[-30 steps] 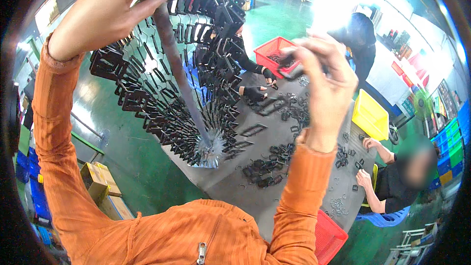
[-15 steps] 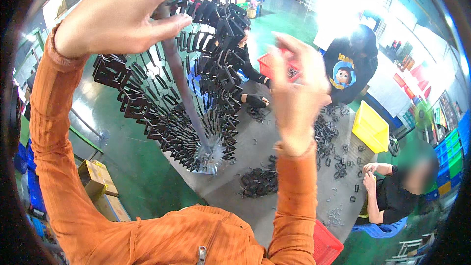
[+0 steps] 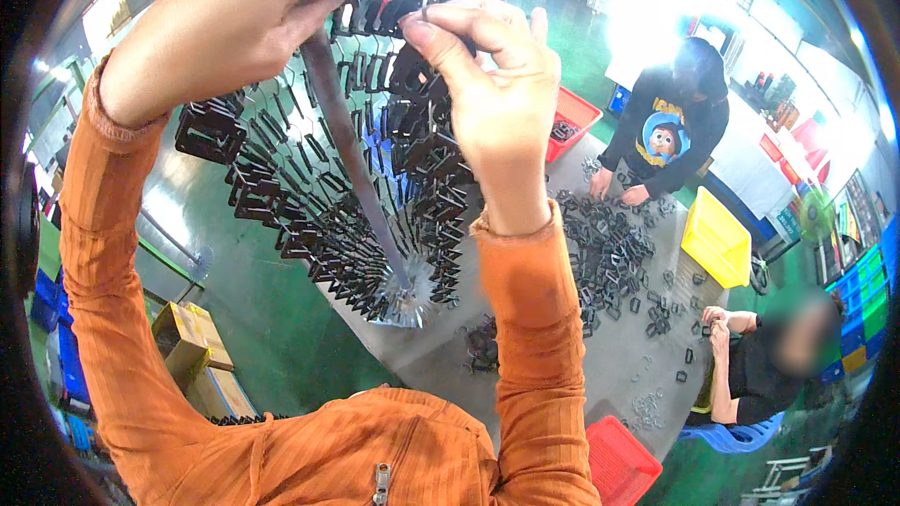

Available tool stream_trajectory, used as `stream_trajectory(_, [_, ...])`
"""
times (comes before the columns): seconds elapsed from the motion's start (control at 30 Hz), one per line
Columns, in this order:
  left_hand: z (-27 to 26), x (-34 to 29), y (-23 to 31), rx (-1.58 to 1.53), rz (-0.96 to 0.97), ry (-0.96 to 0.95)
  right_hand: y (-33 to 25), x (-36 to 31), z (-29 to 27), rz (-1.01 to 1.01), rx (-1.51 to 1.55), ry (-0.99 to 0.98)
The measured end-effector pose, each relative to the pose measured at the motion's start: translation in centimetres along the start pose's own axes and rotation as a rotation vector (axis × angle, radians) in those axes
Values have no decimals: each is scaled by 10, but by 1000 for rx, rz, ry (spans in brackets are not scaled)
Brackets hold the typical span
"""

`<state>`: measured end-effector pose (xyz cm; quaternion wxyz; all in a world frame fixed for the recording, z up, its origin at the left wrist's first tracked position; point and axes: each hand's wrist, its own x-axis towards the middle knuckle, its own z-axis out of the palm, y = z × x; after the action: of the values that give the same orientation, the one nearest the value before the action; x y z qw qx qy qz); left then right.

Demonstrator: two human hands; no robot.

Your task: The person hangs small black components onto the branches of a vertical metal rack tree by hand, then lifts the full rack and replaces it with an empty one to continue hanging more items.

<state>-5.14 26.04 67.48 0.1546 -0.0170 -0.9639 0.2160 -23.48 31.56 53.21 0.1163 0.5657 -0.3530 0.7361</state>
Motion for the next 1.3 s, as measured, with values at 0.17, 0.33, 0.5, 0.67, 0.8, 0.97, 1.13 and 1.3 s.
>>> stream_trajectory(0.17, [9, -3, -7, -52, 35, 123, -8, -6, -20, 62, 16, -75])
stream_trajectory(0.33, [25, -4, -36, -130, 166, 205, -10, -24, -103, 140, -215, 29])
stream_trajectory(0.5, [29, -18, -52, -156, 238, 253, 25, -32, -210, 410, -798, 74])
stream_trajectory(0.67, [1, -8, -20, -177, 30, 32, 14, -37, -185, 466, -1205, 108])
stream_trajectory(0.8, [-32, 13, 2, -287, -140, -303, -20, -43, -86, 89, -453, 25])
stream_trajectory(0.97, [-14, 13, 1, -188, -8, -71, -31, -27, -1, -150, -662, 34])
stream_trajectory(1.13, [2, 15, 5, -131, -17, 49, -19, -14, 23, -123, -632, 135])
stream_trajectory(1.3, [-18, 21, 11, -134, -316, -241, -12, -14, 4, 189, 219, -3])
